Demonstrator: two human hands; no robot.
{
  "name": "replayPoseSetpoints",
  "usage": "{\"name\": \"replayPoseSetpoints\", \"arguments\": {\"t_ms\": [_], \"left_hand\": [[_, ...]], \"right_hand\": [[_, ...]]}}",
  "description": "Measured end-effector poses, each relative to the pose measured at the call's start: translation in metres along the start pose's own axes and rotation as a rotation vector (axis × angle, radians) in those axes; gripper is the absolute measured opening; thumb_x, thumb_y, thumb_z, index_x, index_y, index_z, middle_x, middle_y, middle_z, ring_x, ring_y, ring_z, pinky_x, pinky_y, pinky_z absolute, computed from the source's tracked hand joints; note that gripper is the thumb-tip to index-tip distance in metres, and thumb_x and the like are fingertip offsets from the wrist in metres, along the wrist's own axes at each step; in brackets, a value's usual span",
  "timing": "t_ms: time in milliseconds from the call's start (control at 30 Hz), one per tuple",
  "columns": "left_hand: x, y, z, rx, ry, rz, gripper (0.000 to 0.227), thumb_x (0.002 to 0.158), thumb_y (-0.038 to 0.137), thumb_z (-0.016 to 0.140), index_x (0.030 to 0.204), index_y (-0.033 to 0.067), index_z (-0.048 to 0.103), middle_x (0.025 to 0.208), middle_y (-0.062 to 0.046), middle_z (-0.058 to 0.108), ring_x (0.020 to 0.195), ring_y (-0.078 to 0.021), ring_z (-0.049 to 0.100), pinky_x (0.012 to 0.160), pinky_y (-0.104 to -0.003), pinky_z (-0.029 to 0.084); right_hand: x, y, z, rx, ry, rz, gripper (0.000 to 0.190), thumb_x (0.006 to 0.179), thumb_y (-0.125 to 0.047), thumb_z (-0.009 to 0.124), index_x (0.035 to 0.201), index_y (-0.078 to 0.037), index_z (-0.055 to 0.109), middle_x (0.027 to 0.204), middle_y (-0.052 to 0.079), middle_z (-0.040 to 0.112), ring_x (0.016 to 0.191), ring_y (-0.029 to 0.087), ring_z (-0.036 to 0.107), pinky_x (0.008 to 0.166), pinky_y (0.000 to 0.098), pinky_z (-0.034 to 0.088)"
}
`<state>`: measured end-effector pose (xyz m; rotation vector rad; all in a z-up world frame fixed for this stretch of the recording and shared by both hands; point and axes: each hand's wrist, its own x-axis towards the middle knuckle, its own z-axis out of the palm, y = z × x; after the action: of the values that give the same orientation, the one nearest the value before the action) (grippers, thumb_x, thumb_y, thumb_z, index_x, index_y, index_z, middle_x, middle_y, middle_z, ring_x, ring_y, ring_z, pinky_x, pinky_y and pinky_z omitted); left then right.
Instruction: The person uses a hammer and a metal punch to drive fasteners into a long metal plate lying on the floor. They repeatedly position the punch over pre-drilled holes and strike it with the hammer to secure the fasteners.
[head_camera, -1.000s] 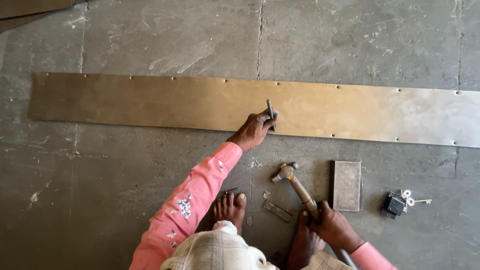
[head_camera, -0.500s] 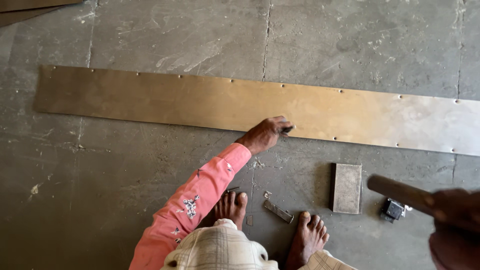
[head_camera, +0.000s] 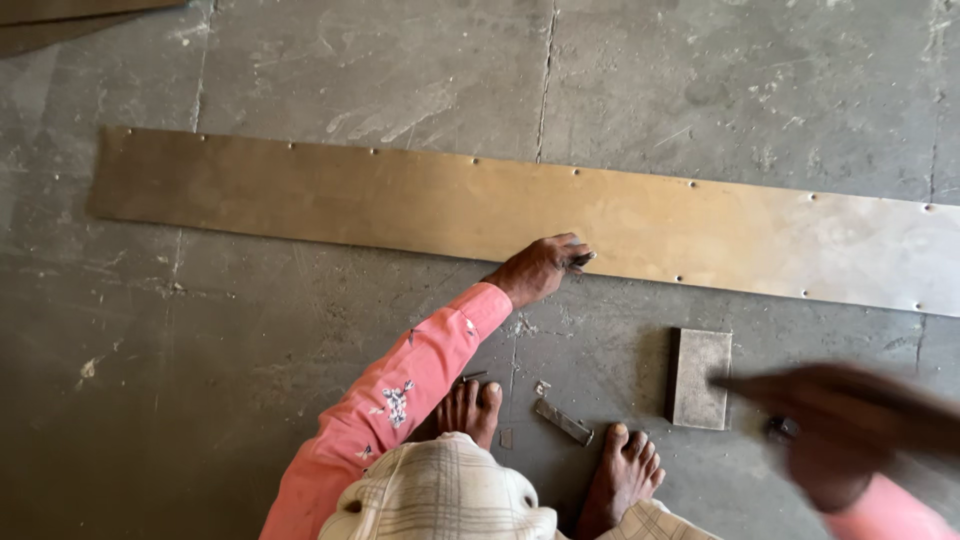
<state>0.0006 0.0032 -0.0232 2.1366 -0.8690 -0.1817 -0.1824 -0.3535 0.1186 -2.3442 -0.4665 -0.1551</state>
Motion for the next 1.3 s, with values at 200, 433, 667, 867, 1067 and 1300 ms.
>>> {"name": "replayPoseSetpoints", "arguments": {"t_ms": [200,433,667,867,1067,1300], "left_hand": [[0.014,-0.010,-0.005,-0.134,0.074,-0.180,0.005,0.093,0.006,0.067,0.096,0.0045,0.064,0.093,-0.013,0.067,0.091,-0.0323,0.068,0.079,-0.042,0.056],[-0.005,-0.002,0.024,0.170,0.257,0.266,0.029,0.084,-0.008,0.053,0.104,0.0099,0.064,0.099,-0.009,0.068,0.093,-0.0288,0.067,0.084,-0.039,0.057],[-0.035,0.006,0.020,-0.360,0.635,-0.378,0.020,0.107,0.021,0.056,0.103,0.0036,0.065,0.087,-0.009,0.067,0.081,-0.0182,0.066,0.077,-0.033,0.055],[-0.095,-0.046,-0.036,-0.360,1.052,-1.332,0.024,0.092,0.025,0.074,0.083,0.0034,0.075,0.068,-0.008,0.070,0.055,-0.0190,0.062,0.053,-0.038,0.047],[-0.117,-0.098,-0.043,-1.211,1.165,-1.098,0.017,0.090,0.022,0.074,0.082,0.0160,0.060,0.050,0.005,0.039,0.036,-0.0097,0.033,0.035,-0.030,0.024],[-0.060,-0.041,0.031,-1.102,0.809,-1.157,0.011,0.092,0.017,0.074,0.091,0.0112,0.064,0.064,-0.002,0.063,0.039,-0.0105,0.040,0.037,-0.030,0.030]], "right_hand": [[-0.008,0.002,0.057,0.029,-0.354,0.560,0.028,0.094,-0.023,0.068,0.106,-0.002,0.052,0.060,0.012,0.065,0.049,0.023,0.060,0.044,0.0399,0.046],[-0.100,0.017,0.160,0.761,-0.444,1.110,0.039,0.094,-0.017,0.068,0.127,-0.004,0.053,0.073,0.003,0.063,0.058,0.015,0.055,0.047,0.0364,0.047],[-0.054,0.062,0.185,0.612,-0.157,0.813,0.035,0.111,-0.032,0.061,0.108,0.003,0.069,0.076,0.009,0.061,0.066,0.017,0.054,0.055,0.0363,0.044],[0.097,0.099,0.207,1.412,0.275,1.278,0.030,0.105,-0.024,0.049,0.119,0.000,0.061,0.105,0.017,0.076,0.085,0.027,0.077,0.071,0.0362,0.060],[0.091,0.144,0.200,1.210,0.532,1.208,0.011,0.103,-0.011,0.061,0.105,0.000,0.062,0.088,0.016,0.067,0.075,0.033,0.068,0.068,0.0471,0.059],[0.049,0.243,0.111,1.037,0.391,1.293,0.015,0.109,-0.015,0.057,0.109,-0.001,0.061,0.092,0.013,0.071,0.074,0.026,0.069,0.067,0.0388,0.061]]}}
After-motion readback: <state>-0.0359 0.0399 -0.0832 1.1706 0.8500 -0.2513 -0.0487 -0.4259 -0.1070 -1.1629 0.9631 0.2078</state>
